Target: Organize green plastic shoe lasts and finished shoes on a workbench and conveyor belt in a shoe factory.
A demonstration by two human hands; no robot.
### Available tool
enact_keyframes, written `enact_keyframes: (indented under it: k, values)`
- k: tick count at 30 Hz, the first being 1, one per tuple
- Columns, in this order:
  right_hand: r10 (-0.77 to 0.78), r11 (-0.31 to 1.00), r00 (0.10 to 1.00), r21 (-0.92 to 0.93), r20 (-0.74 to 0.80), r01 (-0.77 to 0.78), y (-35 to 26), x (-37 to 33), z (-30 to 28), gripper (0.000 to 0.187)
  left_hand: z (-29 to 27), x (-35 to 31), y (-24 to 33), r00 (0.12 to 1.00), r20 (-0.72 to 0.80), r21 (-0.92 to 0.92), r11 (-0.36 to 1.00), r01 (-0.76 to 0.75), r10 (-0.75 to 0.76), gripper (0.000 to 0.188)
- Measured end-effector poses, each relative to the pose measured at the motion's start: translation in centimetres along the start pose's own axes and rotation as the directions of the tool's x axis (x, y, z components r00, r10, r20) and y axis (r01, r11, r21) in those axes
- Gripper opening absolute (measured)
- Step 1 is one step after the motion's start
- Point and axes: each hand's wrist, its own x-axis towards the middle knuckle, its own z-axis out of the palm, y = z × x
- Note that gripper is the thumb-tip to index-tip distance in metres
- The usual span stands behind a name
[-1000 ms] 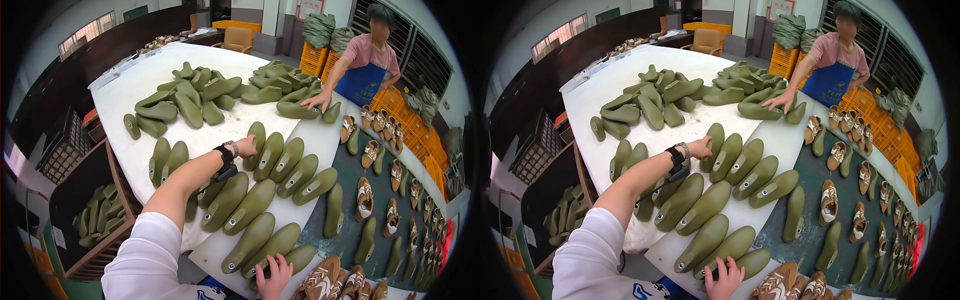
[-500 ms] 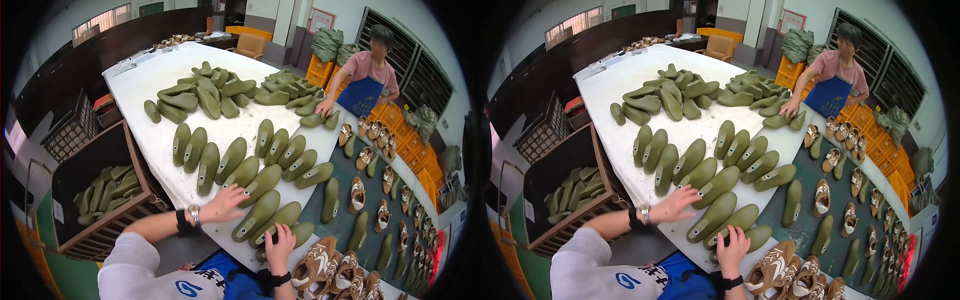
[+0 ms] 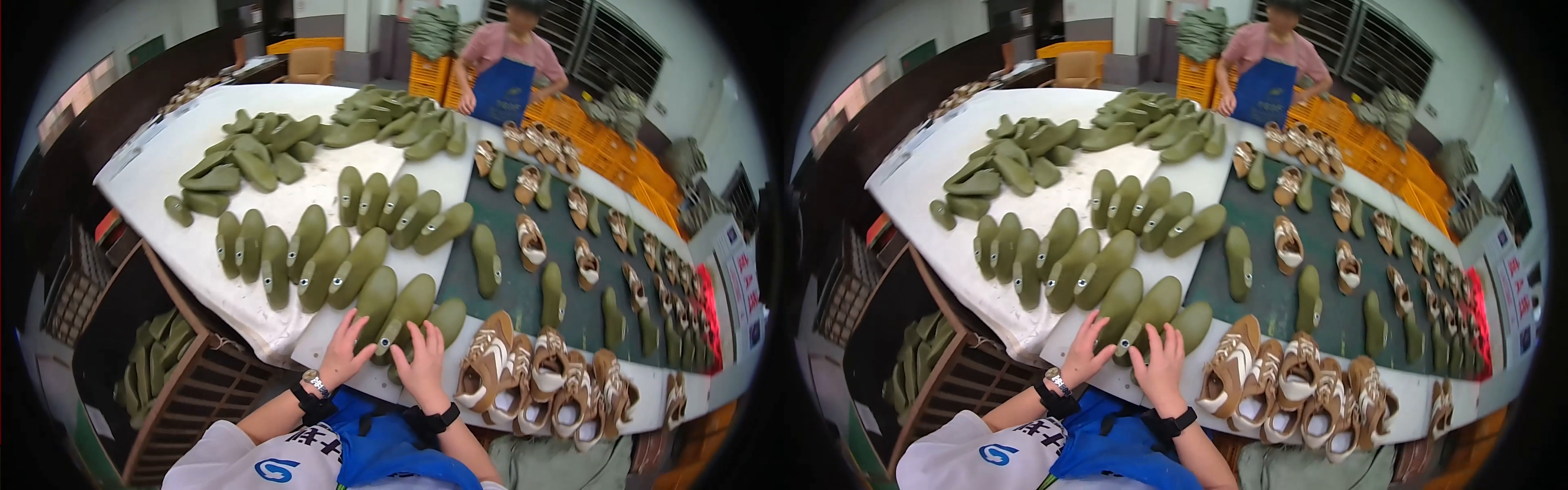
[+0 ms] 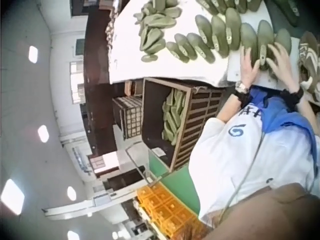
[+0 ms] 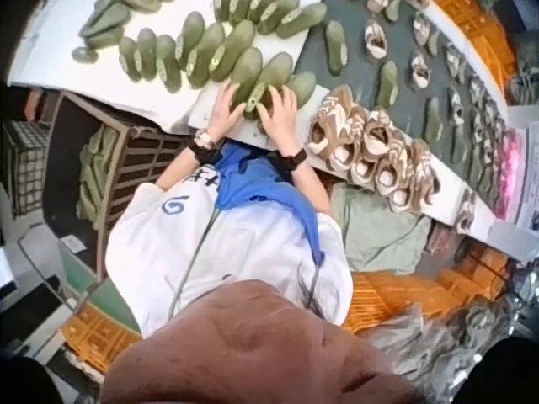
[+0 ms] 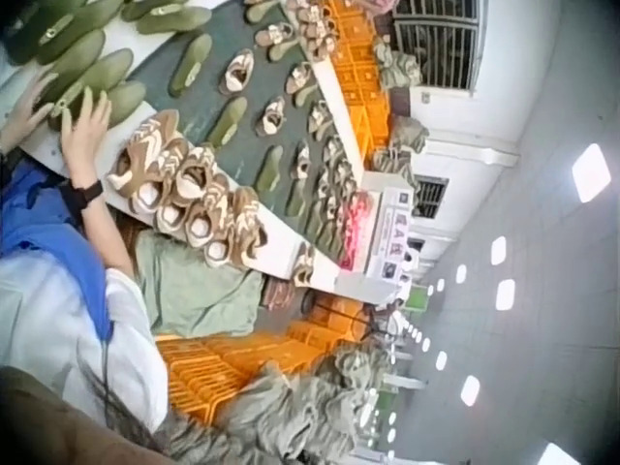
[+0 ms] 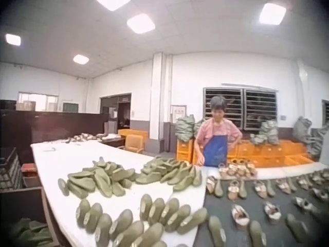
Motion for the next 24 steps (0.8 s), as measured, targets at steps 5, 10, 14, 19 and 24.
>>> enact_keyframes:
  k: [5, 10, 14, 19, 24]
  values:
    - [-0.02, 0.996, 0.998, -0.086, 0.065, 0.026, 0.2, -2.0, -1.5, 0.055, 1.3, 0.5, -0.7, 0.998, -0.069, 0.0, 1.0, -0.005, 0.005, 0.044]
    - [-0.01, 0.996, 0.996, -0.082, 0.085, 0.017, 0.0, -2.1, -0.9, 0.054, 1.8, -0.1, -0.5, 0.996, -0.094, -0.017, 1.0, -0.007, 0.005, 0.045]
    - [-0.005, 0.997, 0.996, -0.08, 0.094, 0.012, 0.1, -2.1, -1.3, 0.054, 1.5, -0.5, -1.9, 0.997, -0.068, -0.168, 0.985, 0.027, -0.039, 0.055]
    - [0.085, 0.991, 0.946, -0.128, 0.314, -0.047, 0.8, 2.3, -7.6, 0.04, -0.3, -2.8, -5.7, 0.998, 0.059, -0.075, 0.997, 0.029, -0.024, 0.07]
    - [0.209, 0.831, 0.93, -0.556, 0.303, -0.006, 9.4, 13.3, -10.9, 0.028, -0.7, -2.7, -4.8, 0.997, 0.038, 0.02, 0.997, -0.075, 0.074, 0.067]
